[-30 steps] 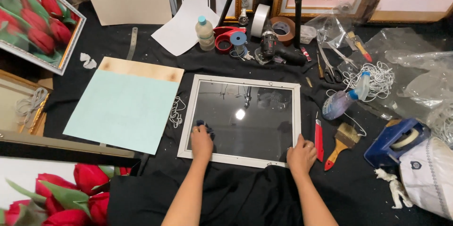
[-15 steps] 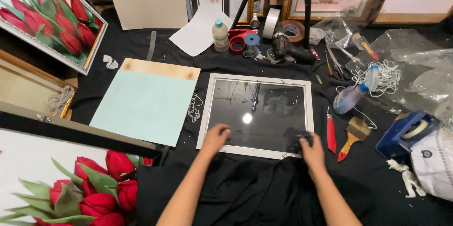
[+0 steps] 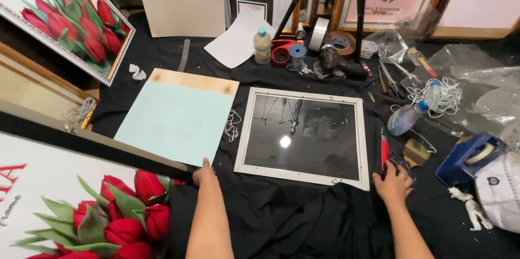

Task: Polishing the glass of a picture frame with a cloth and then placing a backing board.

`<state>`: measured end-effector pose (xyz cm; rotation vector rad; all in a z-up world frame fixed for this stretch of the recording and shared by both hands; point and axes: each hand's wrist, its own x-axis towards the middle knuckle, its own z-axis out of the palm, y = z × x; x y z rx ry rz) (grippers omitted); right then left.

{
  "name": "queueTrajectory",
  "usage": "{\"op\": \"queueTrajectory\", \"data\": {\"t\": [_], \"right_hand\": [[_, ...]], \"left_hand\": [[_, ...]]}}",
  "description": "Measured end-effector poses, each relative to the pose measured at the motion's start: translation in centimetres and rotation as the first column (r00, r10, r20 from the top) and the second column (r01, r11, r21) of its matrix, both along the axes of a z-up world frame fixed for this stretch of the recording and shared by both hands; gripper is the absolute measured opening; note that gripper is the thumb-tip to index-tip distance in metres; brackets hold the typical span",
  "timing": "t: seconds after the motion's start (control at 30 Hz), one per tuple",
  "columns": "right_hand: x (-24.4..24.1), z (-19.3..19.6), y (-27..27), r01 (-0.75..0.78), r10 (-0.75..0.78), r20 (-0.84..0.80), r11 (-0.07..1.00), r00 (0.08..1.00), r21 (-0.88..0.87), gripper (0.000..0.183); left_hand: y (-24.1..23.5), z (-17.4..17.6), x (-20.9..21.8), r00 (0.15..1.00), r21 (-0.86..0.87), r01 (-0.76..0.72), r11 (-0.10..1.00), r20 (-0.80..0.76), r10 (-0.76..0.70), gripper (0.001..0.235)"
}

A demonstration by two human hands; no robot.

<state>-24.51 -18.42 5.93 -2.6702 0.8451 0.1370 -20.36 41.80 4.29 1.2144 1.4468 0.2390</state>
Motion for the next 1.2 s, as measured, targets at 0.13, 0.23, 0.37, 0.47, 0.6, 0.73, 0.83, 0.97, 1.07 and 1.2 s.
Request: {"op": "queueTrajectory", "data": {"t": [0.13, 0.23, 0.37, 0.47, 0.6, 0.73, 0.83, 0.97, 1.07, 1.2], "right_hand": [[0.2, -7.7, -2.4, -0.053, 0.053, -0.061, 0.999, 0.997, -0.006, 0.06], [0.9, -10.5, -3.3, -0.106, 0.105, -0.062, 0.994, 0.993, -0.01, 0.051], [0.5, -3.8, 1.4, -0.21, 0.22, 0.098, 0.973, 0.971, -0.099, 0.036], [0.1, -1.2, 4.5, -0.303, 0.329, 0.213, 0.942, 0.92, -0.145, 0.03], [0.8, -1.7, 7.3, -0.315, 0.29, 0.17, 0.939, 0.942, 0.14, 0.03], [1.3, 2.8, 14.3, -0.201, 0.15, 0.136, 0.808, 0.979, 0.554, 0.046], [0.1, 10.1, 18.9, 0.092, 0.016, -0.104, 0.358, 0.994, 0.929, 0.087], [2.9, 3.9, 17.0, 0.114, -0.111, -0.067, 0.502, 0.992, 0.857, 0.062], [4.7, -2.6, 9.5, 0.064, -0.095, 0.02, 0.799, 0.995, 0.599, 0.055], [3.2, 0.2, 2.7, 0.072, -0.141, 0.114, 0.88, 0.983, 0.469, 0.047]], "left_hand": [[0.9, -2.4, 1.6, 0.998, -0.031, 0.003, 1.0, -0.064, -0.005, 0.033], [0.9, -3.3, 2.3, 0.997, -0.071, -0.027, 0.997, -0.071, 0.022, 0.025], [-2.5, 6.3, 2.5, 0.921, -0.359, 0.246, 0.901, 0.375, -0.102, 0.031], [-6.0, 13.4, 1.4, 0.695, -0.352, 0.415, 0.839, 0.718, -0.043, 0.02], [-12.3, 2.6, 2.0, 0.847, -0.406, 0.443, 0.799, 0.482, -0.224, 0.015], [-21.4, -0.2, -2.1, 0.778, -0.414, 0.626, 0.661, 0.388, -0.494, 0.05], [-25.3, 1.7, -4.8, 0.542, -0.247, 0.84, 0.483, 0.411, -0.733, 0.053], [-24.9, 6.7, -7.3, 0.25, -0.305, 0.943, 0.135, 0.376, -0.892, 0.043], [-21.6, 8.4, -6.0, 0.209, -0.285, 0.951, 0.123, 0.293, -0.933, 0.033], [-15.1, 10.0, -2.5, 0.43, -0.043, 0.902, 0.43, 0.175, -0.885, 0.028]]}}
